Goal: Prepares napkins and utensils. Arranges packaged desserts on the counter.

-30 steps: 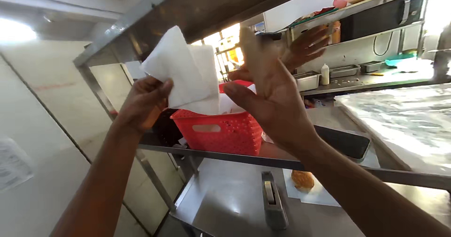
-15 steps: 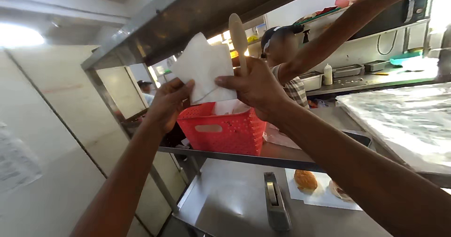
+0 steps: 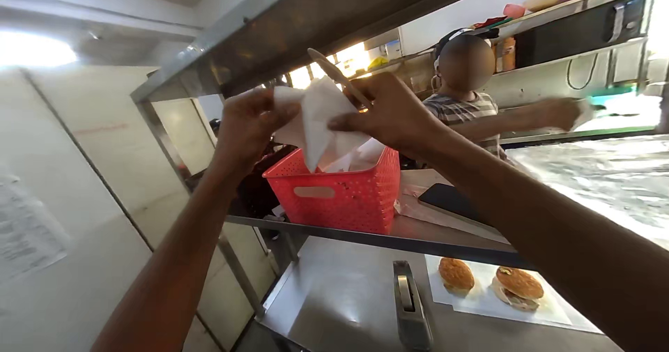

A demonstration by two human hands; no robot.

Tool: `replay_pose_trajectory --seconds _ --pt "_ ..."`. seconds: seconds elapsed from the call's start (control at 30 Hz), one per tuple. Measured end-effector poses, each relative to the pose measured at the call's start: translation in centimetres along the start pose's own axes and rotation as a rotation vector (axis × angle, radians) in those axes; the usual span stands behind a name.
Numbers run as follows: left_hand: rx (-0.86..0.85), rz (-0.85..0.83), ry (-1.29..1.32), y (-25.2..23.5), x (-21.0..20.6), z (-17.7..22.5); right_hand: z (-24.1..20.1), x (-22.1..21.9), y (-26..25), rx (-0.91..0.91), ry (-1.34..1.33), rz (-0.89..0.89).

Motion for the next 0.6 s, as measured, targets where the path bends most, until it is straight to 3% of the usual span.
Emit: replay_pose_trajectory --seconds 0.2,0.37,0.5,0.6 --pt "0.037 0.097 -0.091 0.3 1.7 -1.6 1.5 0.8 -1.5 -0.098 -0.074 -0.008" --pt "0.168 0.275 -0.148 0.3 4.4 -3.5 3.5 0.1 -4.6 -0.106 0.136 0.014" --pt "0.273 0.418 -0.024 1.0 5.4 -5.1 5.1 -2.1 -5.9 -0.111 0.326 -0.095" --pt "0.319 0.542 0.065 2.1 6.4 -5.8 6.2 -2.7 -6.6 -0.055 0.463 -0.078"
Point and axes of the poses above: each hand's wrist, its own y-axis away from the middle knuckle, its own x-axis out of the back of the hand, z = x × y, the point moved 10 cm from there along -y, towards the middle knuckle, and after that the axes turned 11 degrees about -x, right-handed, at the moved point
